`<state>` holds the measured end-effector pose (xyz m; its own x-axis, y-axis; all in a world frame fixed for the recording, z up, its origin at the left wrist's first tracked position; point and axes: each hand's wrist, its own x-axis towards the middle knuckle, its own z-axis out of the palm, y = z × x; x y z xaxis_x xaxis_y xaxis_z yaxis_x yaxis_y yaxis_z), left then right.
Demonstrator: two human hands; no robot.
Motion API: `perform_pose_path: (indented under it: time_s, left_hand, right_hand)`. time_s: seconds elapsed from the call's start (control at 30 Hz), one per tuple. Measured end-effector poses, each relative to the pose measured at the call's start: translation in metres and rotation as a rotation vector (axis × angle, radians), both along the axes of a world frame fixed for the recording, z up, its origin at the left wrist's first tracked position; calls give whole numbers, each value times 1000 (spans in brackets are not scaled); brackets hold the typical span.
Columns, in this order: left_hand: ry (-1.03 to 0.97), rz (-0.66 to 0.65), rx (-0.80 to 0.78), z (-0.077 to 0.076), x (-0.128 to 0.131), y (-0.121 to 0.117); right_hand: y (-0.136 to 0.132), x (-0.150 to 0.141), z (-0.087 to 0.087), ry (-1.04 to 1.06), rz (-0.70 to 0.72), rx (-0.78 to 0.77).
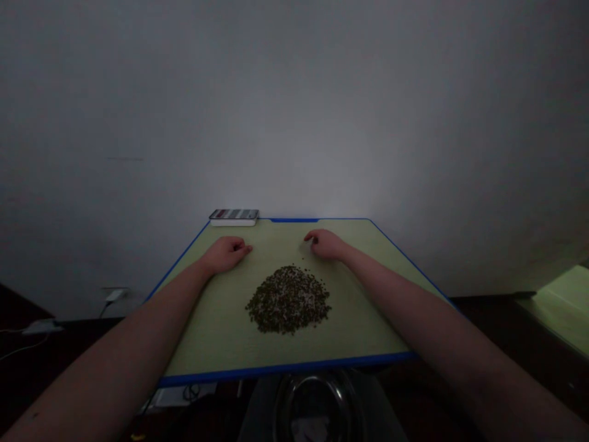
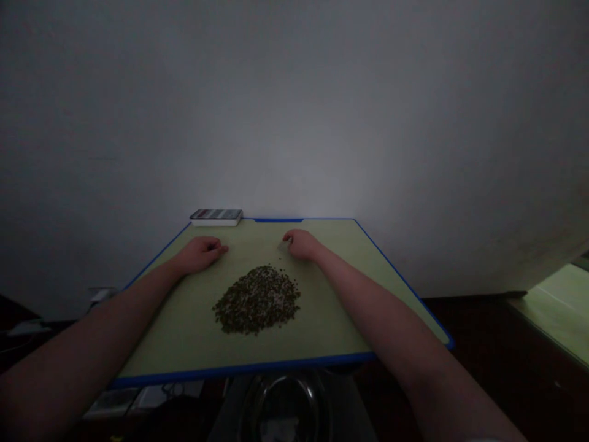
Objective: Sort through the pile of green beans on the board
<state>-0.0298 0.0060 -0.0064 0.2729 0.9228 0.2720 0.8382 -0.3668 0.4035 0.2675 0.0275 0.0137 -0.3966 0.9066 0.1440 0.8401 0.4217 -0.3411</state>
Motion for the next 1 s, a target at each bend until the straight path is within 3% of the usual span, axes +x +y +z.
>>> perform_pose_path:
  time_s: [0.2,0.33,0.5,0.67,0.77,0.9,1.0]
  left_hand:
    - [3,-8,-1,-3,-1,3]
    - [0,-18,-7,-2,0,2]
    - [-4,-8,-12,-1,0,1]
    - [-8,-21,-11,-1,0,1]
    - [3,-22,6,-1,1,0]
    - [-15,1,2,0,1,0]
    - [-19,1,-24,0,1,1]
  right_hand:
    - [-19,-11,3,-23,152,-49]
    - [-31,-5,8,-6,163,-49]
    - [-47,21,20,108,80,-132]
    - [-79,54,26,289,193,-359]
    - [-92,67,24,439,182,-404]
    - [-97,72,17,297,208,-399]
    - [-98,69,13,164,241,-296]
